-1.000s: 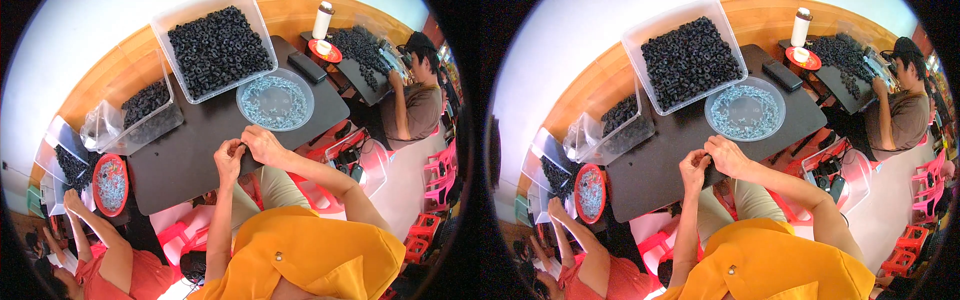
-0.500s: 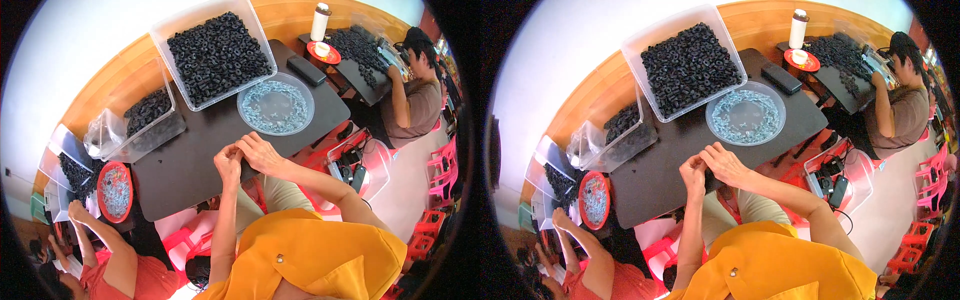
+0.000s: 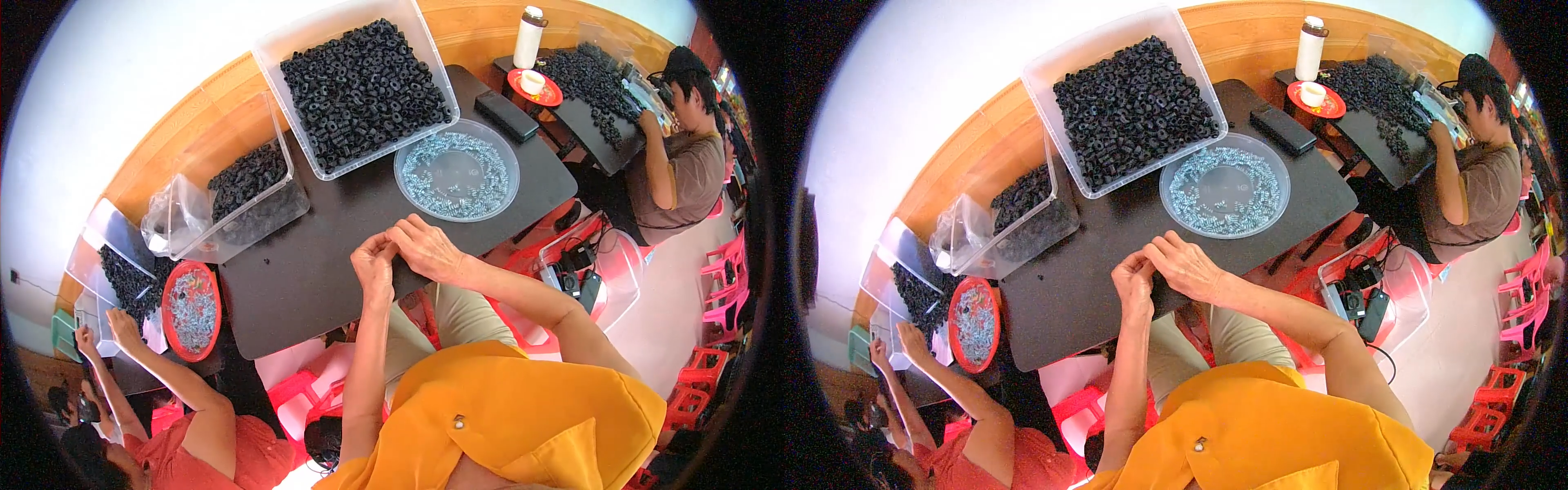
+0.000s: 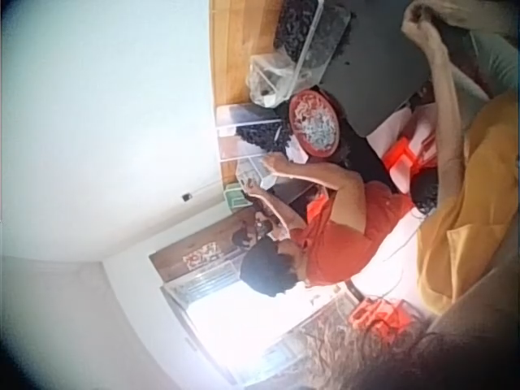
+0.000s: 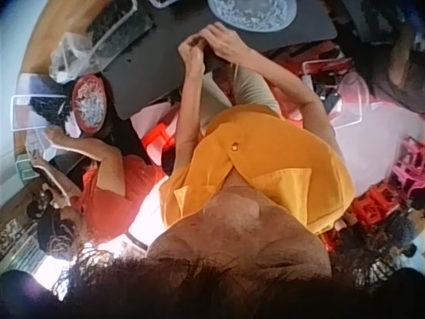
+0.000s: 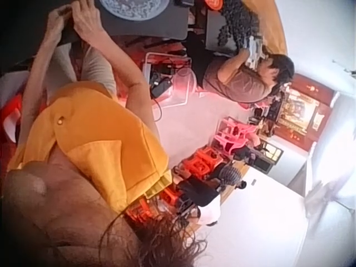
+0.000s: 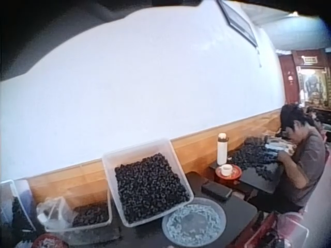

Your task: Sorting and inspecting small black plastic components from one bin into a tray and other containers.

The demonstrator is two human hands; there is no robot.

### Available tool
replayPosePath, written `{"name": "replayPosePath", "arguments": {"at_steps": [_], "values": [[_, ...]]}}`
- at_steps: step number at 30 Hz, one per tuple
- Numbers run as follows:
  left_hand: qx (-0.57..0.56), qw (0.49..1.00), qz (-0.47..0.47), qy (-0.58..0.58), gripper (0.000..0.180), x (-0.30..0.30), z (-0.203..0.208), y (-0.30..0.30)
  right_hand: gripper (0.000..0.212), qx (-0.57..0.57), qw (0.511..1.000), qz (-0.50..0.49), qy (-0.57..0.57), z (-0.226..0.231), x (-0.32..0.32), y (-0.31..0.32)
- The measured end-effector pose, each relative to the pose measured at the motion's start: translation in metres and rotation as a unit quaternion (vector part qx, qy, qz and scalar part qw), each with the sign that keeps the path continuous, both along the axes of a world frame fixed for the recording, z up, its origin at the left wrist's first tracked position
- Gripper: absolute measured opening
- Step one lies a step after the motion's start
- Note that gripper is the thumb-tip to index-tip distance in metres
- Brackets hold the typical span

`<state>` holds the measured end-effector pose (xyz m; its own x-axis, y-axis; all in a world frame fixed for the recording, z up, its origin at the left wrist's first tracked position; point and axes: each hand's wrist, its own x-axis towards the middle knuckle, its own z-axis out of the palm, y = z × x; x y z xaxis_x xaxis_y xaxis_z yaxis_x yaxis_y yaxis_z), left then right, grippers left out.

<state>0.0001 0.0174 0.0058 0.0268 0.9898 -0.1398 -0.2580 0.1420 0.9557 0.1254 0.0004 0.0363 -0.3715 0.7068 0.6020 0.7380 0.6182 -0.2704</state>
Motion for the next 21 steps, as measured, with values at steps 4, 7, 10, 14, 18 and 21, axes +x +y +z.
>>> {"name": "replayPosePath", "arguments": {"at_steps": [4,7,10,14,18,21], "values": [[-0.002,1.000,0.001,-0.005,0.012,0.000,0.003,-0.001,0.023,0.006,1.000,-0.007,0.000,0.000,-0.001,-0.001],[-0.005,1.000,-0.002,-0.005,0.011,0.000,0.004,-0.002,0.022,0.009,1.000,-0.007,-0.009,0.001,-0.002,-0.001],[-0.003,1.000,-0.010,-0.008,0.010,-0.001,0.004,-0.001,0.023,0.016,1.000,-0.010,-0.006,0.000,-0.003,-0.001],[0.004,0.999,-0.042,-0.018,0.008,-0.004,0.012,0.001,0.033,0.016,1.000,-0.006,-0.004,-0.004,0.001,0.002],[0.016,0.985,-0.124,0.122,0.007,-0.007,0.013,0.004,0.034,-0.008,1.000,-0.009,0.014,-0.005,0.001,0.000],[0.034,0.977,-0.125,0.169,0.009,-0.008,0.009,0.005,0.036,-0.018,1.000,-0.008,0.005,-0.006,0.001,-0.001]]}}
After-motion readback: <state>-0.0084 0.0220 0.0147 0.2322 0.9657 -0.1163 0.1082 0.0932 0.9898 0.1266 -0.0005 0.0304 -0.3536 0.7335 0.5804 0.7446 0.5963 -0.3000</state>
